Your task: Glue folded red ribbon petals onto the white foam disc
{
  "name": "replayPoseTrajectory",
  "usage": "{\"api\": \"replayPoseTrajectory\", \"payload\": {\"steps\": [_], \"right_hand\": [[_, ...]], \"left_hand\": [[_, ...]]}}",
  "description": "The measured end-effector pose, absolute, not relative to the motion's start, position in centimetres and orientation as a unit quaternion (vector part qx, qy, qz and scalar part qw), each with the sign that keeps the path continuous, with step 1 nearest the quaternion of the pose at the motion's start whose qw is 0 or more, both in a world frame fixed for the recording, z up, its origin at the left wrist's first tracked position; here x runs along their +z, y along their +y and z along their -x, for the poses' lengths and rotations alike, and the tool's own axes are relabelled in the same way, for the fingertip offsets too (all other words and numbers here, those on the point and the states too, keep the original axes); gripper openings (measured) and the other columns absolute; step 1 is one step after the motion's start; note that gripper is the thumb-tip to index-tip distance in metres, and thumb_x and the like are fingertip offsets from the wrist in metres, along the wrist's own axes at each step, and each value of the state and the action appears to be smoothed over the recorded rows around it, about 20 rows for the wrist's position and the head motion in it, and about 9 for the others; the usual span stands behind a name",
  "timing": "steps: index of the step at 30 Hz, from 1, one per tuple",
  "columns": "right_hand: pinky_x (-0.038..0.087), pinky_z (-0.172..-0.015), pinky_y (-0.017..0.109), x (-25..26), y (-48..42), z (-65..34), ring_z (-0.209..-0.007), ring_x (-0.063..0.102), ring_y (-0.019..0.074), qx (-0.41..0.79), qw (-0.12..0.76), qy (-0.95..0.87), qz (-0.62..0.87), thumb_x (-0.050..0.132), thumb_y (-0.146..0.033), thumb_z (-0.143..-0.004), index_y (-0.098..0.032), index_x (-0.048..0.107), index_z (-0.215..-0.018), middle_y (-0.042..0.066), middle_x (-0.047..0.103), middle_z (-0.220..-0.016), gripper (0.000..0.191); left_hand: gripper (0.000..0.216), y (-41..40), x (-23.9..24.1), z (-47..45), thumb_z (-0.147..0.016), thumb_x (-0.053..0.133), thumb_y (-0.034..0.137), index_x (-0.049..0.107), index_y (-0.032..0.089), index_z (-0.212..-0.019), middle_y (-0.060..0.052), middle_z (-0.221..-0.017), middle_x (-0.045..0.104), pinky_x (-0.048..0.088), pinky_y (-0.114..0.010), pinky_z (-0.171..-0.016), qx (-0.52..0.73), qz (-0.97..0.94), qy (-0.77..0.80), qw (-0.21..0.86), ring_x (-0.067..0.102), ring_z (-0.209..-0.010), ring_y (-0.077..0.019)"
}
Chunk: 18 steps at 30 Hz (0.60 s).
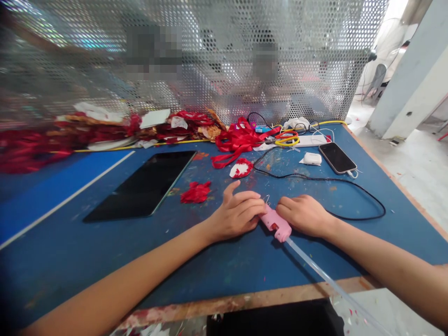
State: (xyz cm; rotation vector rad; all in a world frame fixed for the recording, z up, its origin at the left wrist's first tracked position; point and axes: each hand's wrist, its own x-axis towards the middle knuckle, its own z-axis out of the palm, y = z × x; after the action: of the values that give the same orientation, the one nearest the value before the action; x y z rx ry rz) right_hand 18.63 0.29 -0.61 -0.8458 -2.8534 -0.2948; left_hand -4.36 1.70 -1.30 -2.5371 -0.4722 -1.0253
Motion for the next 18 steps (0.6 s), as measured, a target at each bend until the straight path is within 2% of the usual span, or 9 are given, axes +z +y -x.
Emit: {"api": "replayPoseTrajectory", "payload": {"steps": [6, 12, 18], "right_hand": [[0.028, -0.054, 0.028, -0.35, -0.05, -18.39, -0.056, 0.049, 0.011, -0.072, 0.048, -0.946, 0.312, 0.044, -0.017, -0.094, -0.016, 0.056, -0.087, 0.004, 0.064, -0.089, 0.014], [0.028, -0.054, 0.028, -0.15, -0.13, -18.25, -0.056, 0.049, 0.0111, -0.061, 0.036, -0.942, 0.329, 0.046, -0.018, -0.092, -0.016, 0.056, -0.085, 0.004, 0.062, -0.085, 0.012], [0.029, -0.054, 0.027, -0.07, -0.19, -18.28, -0.058, 0.052, 0.0114, -0.052, 0.026, -0.94, 0.336, 0.05, -0.018, -0.091, -0.015, 0.056, -0.089, 0.003, 0.062, -0.084, 0.007]], "left_hand": [[0.013, 1.62, -1.4, 4.23, -0.085, 0.05, 0.013, 0.059, 0.02, -0.09, 0.003, -0.082, 0.073, 0.013, -0.041, -0.118, -0.363, 0.889, -0.164, 0.227, 0.062, -0.091, -0.0145], [0.022, 1.14, -1.0, 4.44, -0.091, 0.04, 0.009, 0.058, 0.021, -0.087, 0.005, -0.082, 0.073, 0.01, -0.035, -0.118, -0.369, 0.901, -0.139, 0.18, 0.061, -0.089, -0.0103], [0.013, 1.04, -1.24, 4.15, -0.085, 0.05, 0.011, 0.058, 0.021, -0.089, 0.004, -0.084, 0.073, 0.017, -0.038, -0.116, -0.378, 0.897, -0.149, 0.171, 0.062, -0.091, -0.0119]]}}
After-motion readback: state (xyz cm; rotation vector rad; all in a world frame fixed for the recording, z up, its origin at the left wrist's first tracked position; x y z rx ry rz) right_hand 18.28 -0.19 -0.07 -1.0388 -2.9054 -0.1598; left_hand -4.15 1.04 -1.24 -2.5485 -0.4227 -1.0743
